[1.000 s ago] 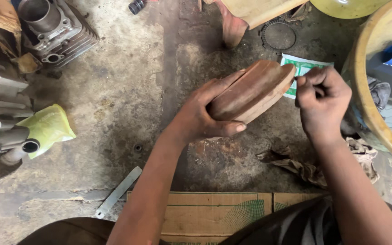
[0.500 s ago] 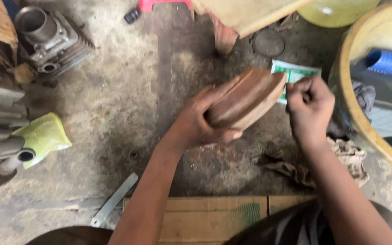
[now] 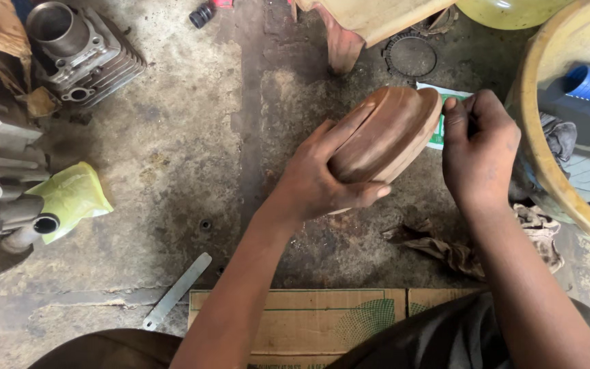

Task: The person is sanding the interior of a metal brake drum by hand with abrasive paper. They hold the drum and rub the sandpaper against the inner walls to clean the surface.

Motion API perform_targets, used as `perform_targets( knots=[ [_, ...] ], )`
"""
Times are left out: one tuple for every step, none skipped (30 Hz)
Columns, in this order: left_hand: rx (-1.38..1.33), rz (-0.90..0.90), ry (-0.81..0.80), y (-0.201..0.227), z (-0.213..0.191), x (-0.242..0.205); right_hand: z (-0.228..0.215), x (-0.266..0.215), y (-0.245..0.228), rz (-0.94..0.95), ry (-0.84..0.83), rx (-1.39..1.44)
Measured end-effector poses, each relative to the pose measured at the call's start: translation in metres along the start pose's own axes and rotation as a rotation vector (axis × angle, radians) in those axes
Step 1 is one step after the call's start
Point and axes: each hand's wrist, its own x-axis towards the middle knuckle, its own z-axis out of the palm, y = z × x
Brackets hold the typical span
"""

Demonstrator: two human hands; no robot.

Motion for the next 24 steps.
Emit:
perform_targets(
  knots=[
    [0.025, -0.036, 0.02, 0.002, 0.002, 0.002, 0.0, -0.001, 0.001, -0.064, 0.003, -0.001],
    [0.036, -0.017, 0.02, 0.003, 0.002, 0.003, -0.001, 0.0, 0.003, -0.131, 0.01, -0.004],
    [0.046, 0.003, 0.02, 0.003, 0.002, 0.003, -0.003, 0.002, 0.005, -0.199, 0.018, -0.007],
    [0.053, 0.019, 0.016, 0.003, 0.003, 0.003, -0.006, 0.004, 0.008, -0.243, 0.005, -0.01],
    [0.052, 0.029, 0.007, 0.003, 0.004, 0.004, -0.009, 0.006, 0.01, -0.287, -0.008, -0.013],
    [0.054, 0.036, -0.001, 0.002, 0.003, 0.003, -0.01, 0.006, 0.011, -0.331, -0.023, -0.013],
    [0.055, 0.044, -0.009, 0.001, 0.002, 0.003, -0.011, 0.005, 0.012, -0.3, -0.016, -0.008],
    [0.05, 0.058, -0.003, -0.001, 0.002, 0.001, -0.011, 0.001, 0.011, -0.269, -0.015, 0.001],
    [0.045, 0.073, 0.004, -0.002, 0.001, 0.001, -0.009, -0.003, 0.01, -0.237, -0.014, 0.009],
    [0.04, 0.093, 0.011, -0.003, 0.0, 0.003, -0.005, -0.007, 0.009, -0.21, 0.019, 0.027],
    [0.02, 0.051, 0.002, -0.004, -0.001, 0.005, 0.002, -0.011, 0.008, -0.184, 0.053, 0.045],
    [-0.003, 0.004, -0.012, -0.004, -0.001, 0.004, 0.006, -0.016, 0.007, -0.152, 0.084, 0.061],
    [-0.026, -0.043, -0.026, -0.006, -0.001, 0.003, 0.007, -0.019, 0.008, -0.224, 0.107, 0.089],
    [-0.03, 0.009, -0.017, -0.007, -0.003, 0.004, 0.011, -0.019, 0.009, -0.301, 0.133, 0.123],
    [-0.033, 0.061, -0.008, -0.009, -0.006, 0.005, 0.014, -0.018, 0.011, -0.378, 0.158, 0.157],
    [-0.035, 0.109, 0.002, -0.011, -0.009, 0.004, 0.019, -0.015, 0.013, -0.364, 0.165, 0.156],
    [-0.036, 0.098, 0.002, -0.012, -0.011, 0.004, 0.024, -0.009, 0.015, -0.349, 0.171, 0.156],
    [-0.048, 0.088, -0.001, -0.014, -0.009, 0.004, 0.027, -0.008, 0.018, -0.334, 0.175, 0.145],
    [-0.059, 0.077, -0.004, -0.015, -0.007, 0.004, 0.03, -0.012, 0.02, -0.294, 0.171, 0.202],
    [-0.059, 0.094, -0.003, -0.015, -0.006, 0.005, 0.033, -0.014, 0.02, -0.26, 0.168, 0.261],
    [-0.058, 0.11, -0.002, -0.016, -0.005, 0.005, 0.035, -0.016, 0.018, -0.226, 0.164, 0.319],
    [-0.052, 0.124, 0.002, -0.017, -0.007, 0.005, 0.034, -0.021, 0.016, -0.244, 0.153, 0.342],
    [-0.076, 0.107, -0.006, -0.017, -0.01, 0.005, 0.031, -0.026, 0.014, -0.262, 0.143, 0.366],
    [-0.105, 0.09, -0.021, -0.017, -0.012, 0.005, 0.027, -0.03, 0.013, -0.274, 0.136, 0.383]
  ],
)
